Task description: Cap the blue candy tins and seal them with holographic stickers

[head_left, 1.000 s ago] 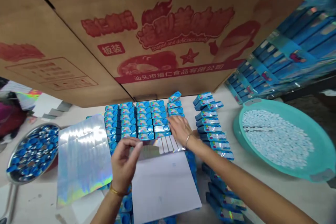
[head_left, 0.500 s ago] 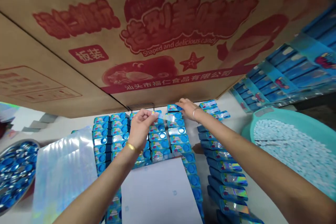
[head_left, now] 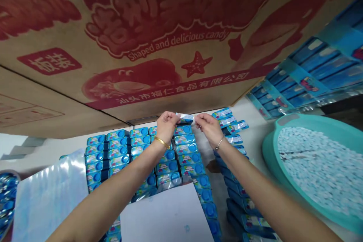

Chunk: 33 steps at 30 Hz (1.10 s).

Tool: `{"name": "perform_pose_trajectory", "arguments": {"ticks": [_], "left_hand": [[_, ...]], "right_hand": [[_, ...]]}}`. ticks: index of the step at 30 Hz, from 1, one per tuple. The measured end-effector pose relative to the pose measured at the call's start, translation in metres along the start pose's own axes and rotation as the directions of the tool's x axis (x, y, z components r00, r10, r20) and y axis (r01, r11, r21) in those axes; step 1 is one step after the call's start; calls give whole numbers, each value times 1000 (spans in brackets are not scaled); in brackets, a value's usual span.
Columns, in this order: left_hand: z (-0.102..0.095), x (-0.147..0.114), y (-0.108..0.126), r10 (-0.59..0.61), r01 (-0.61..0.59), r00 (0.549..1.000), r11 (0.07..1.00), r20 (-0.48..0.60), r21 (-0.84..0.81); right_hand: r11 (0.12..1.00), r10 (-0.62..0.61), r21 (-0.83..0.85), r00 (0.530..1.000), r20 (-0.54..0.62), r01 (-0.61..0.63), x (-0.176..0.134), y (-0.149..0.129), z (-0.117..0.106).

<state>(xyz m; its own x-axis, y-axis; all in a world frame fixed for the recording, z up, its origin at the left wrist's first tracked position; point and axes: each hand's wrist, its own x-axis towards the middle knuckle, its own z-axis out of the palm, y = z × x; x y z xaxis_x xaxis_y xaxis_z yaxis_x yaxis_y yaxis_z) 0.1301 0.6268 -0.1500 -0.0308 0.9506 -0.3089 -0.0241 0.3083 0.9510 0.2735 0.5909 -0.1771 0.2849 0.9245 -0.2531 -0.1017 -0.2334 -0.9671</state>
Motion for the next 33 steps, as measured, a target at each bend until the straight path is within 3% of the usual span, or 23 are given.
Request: {"name": "perform_pose_trajectory", "arguments": {"ticks": [4, 10, 20, 24, 26, 29, 33], "left_hand": [[0, 17, -14, 108, -102, 994, 962, -10, 255], [7, 26, -23, 193, -109, 979, 752, -59, 650], [13, 20, -29, 211, -109, 977, 519, -4, 848], [11, 20, -28, 213, -83, 977, 488, -26, 869], [12, 20, -28, 207, -75, 978, 498, -34, 864], [17, 22, -29, 194, -58, 980, 484, -42, 873], [15, 19, -24, 176, -65, 984, 458, -19, 887]], "right_hand": [[982, -90, -171, 994, -55, 79, 14, 14, -4], [892, -213, -425, 973, -90, 156, 25, 35, -4], [859, -226, -486, 971, -76, 162, 31, 50, -6], [892, -181, -437, 977, -112, 116, 26, 60, -1], [891, -235, -416, 969, -80, 182, 21, 67, 0], [820, -297, -493, 952, 70, 292, 13, 73, -3], [628, -182, -721, 956, 228, 292, 0, 57, -14]]}}
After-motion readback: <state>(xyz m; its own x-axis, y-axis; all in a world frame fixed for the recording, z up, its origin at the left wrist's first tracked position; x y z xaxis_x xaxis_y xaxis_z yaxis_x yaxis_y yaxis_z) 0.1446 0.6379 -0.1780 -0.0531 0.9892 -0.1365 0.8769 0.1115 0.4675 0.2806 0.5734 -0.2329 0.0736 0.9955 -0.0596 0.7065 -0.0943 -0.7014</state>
